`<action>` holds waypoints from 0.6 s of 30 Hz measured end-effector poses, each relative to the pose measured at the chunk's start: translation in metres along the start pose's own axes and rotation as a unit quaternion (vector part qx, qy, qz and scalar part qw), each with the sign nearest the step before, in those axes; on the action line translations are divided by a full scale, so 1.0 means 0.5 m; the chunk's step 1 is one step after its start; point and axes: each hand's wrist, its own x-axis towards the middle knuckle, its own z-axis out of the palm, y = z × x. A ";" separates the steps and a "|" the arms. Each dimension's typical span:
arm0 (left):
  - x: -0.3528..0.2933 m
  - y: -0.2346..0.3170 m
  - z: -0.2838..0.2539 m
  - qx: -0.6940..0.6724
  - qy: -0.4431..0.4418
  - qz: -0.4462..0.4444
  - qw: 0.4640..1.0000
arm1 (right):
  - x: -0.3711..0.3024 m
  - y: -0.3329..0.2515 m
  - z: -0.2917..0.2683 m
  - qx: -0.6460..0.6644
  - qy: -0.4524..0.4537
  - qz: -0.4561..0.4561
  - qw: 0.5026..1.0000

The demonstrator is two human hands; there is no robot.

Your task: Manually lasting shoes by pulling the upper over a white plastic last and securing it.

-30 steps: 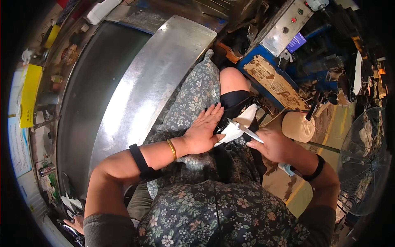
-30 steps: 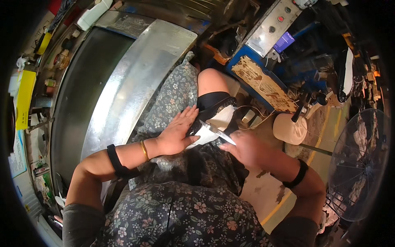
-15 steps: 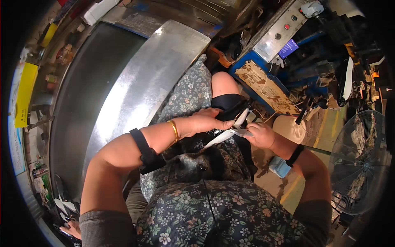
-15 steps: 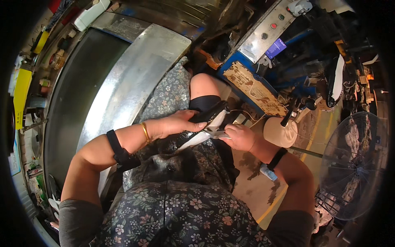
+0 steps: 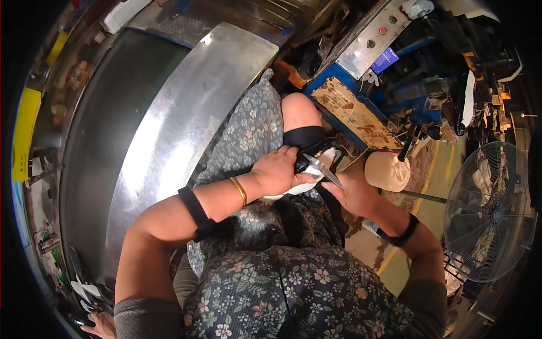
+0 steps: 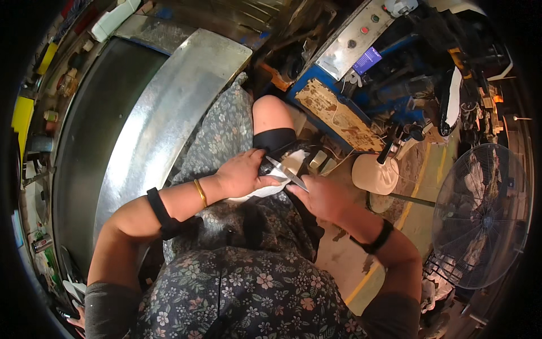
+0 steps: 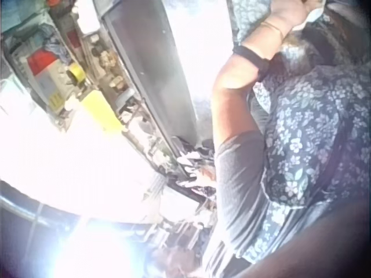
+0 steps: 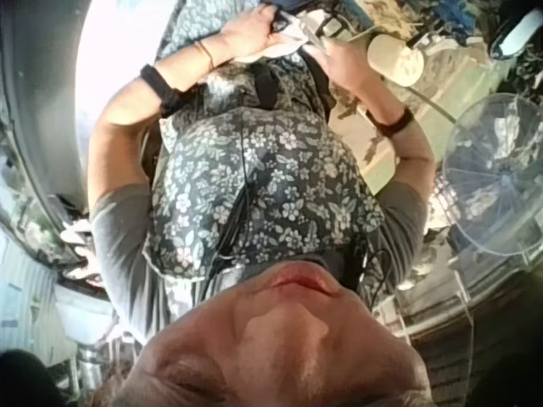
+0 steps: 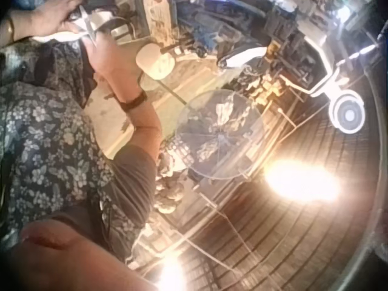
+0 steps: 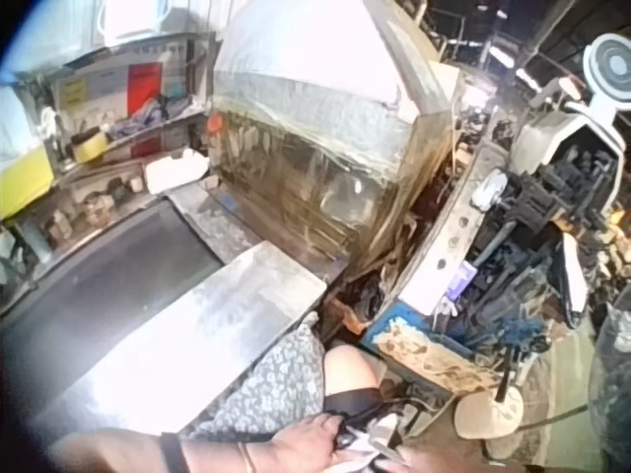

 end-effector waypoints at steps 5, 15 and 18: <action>-0.001 -0.015 -0.039 -0.060 -0.086 -0.044 0.994 | 0.020 -0.036 0.009 0.064 0.056 0.034 0.996; -0.130 0.015 -0.090 0.216 -0.143 0.032 0.965 | 0.514 -0.244 0.062 -0.169 0.067 -0.261 0.948; -0.159 -0.004 -0.088 0.162 -0.104 0.045 0.980 | 0.637 -0.255 0.211 -0.189 -0.005 -0.262 0.946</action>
